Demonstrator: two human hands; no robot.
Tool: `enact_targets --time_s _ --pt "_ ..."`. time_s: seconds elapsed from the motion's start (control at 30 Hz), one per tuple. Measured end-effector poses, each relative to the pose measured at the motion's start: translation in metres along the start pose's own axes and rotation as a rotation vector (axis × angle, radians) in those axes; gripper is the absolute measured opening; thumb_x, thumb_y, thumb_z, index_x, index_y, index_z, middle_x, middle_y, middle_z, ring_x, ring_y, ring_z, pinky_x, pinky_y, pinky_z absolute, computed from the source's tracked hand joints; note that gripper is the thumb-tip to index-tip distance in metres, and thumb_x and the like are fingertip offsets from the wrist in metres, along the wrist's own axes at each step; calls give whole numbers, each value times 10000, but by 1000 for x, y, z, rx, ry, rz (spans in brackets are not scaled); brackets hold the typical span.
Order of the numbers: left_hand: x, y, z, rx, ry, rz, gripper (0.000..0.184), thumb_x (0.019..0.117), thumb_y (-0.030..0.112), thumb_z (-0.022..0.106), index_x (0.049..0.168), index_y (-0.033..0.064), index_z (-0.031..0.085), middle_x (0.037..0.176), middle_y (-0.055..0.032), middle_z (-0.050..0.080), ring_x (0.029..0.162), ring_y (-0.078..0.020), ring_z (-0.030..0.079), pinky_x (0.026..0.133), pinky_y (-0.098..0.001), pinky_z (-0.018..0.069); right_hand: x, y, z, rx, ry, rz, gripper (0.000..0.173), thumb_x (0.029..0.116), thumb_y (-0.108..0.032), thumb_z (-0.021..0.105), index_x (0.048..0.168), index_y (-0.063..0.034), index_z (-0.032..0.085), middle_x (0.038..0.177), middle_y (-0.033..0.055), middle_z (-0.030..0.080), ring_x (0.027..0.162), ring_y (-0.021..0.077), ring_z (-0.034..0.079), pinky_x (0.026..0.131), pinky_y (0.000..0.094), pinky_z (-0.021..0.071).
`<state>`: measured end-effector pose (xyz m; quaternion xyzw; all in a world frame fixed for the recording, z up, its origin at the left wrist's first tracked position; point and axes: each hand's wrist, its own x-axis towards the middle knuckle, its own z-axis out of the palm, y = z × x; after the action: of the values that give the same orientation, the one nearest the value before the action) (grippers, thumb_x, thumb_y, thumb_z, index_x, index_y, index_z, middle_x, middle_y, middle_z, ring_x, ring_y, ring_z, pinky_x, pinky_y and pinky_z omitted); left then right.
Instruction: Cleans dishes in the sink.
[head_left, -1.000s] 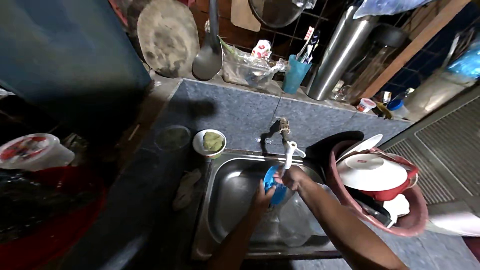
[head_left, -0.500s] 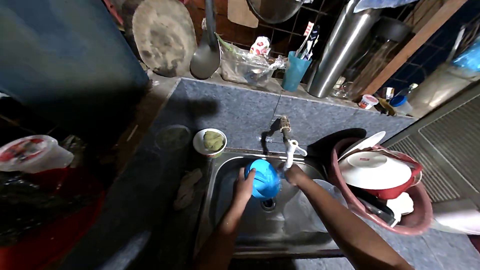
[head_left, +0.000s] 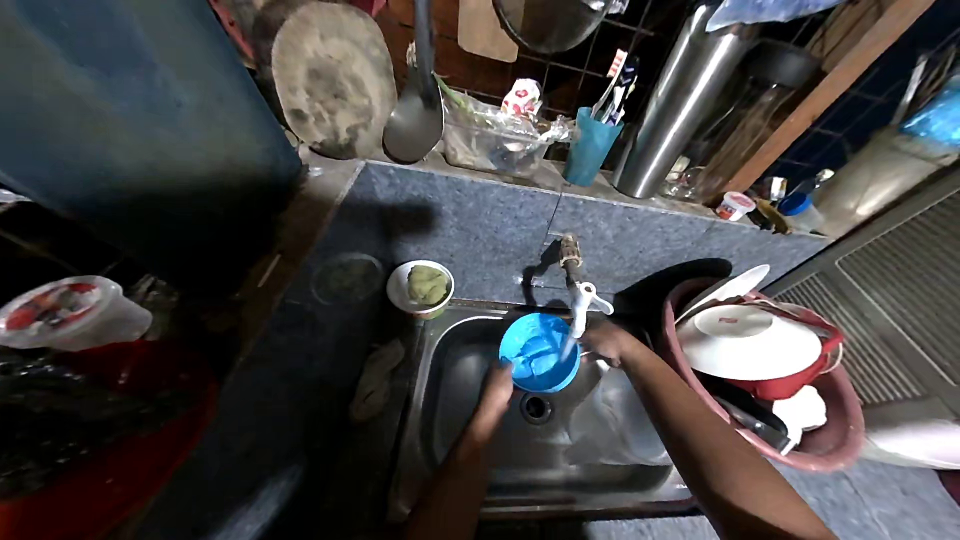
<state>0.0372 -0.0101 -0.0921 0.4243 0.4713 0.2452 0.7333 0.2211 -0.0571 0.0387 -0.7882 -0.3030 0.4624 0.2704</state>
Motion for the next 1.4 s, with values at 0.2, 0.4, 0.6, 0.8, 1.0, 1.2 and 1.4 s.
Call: enact_targets --time_s 0.2,0.4,0.6,0.8,1.0,1.2,1.4 --pt "-1 -8 45 163 -143 -22 397 1080 109 485 1426 -84 454 1322 -297 572 1136 -349 635 950 -477 549 -12 4 -27 -393 83 -248 387 1050 -182 570 1403 -23 568 1274 208 658 1143 290 649 1013 472 499" --pt "-19 45 13 587 -178 -94 474 1066 325 533 1423 16 487 972 -181 675 741 -229 668 715 -392 571 -2 9 -30 -437 90 -99 383 1103 -234 446 1341 10 620 1351 238 612 1265 343 583 1089 526 432" --pt "-38 92 -38 774 -23 143 445 1072 368 522 1375 44 565 1152 -193 671 866 -259 710 813 -446 595 11 2 2 -252 -96 -21 308 1092 -149 452 1330 17 557 1150 152 631 910 141 645 823 314 552" --pt "-12 41 -45 255 -34 -68 416 1093 171 481 1479 24 429 1303 -269 582 976 -322 690 810 -445 596 19 8 -5 -111 -230 -91 376 1027 -185 623 1350 -13 540 1146 96 644 925 96 643 826 273 549" --pt "10 -19 -15 150 -28 -50 364 1039 93 554 1370 -54 520 1212 -229 634 1037 -278 655 895 -433 564 6 6 7 -139 -360 -153 666 994 -178 678 1577 -144 357 1459 154 526 1240 250 597 996 435 538" --pt "23 -36 37 -300 -82 -236 342 1020 45 565 1346 -35 500 1123 -185 620 868 -212 631 756 -342 561 -8 3 -7 -483 -252 -233 457 962 -244 722 1344 -26 597 1272 182 640 1187 256 608 1069 483 455" --pt "23 -37 38 -22 -279 34 238 1034 47 550 1245 -60 574 1029 -103 652 857 -121 629 781 -286 556 -45 23 5 -830 -156 -598 633 956 -99 697 1545 -167 475 1509 176 521 1369 341 528 1153 522 415"
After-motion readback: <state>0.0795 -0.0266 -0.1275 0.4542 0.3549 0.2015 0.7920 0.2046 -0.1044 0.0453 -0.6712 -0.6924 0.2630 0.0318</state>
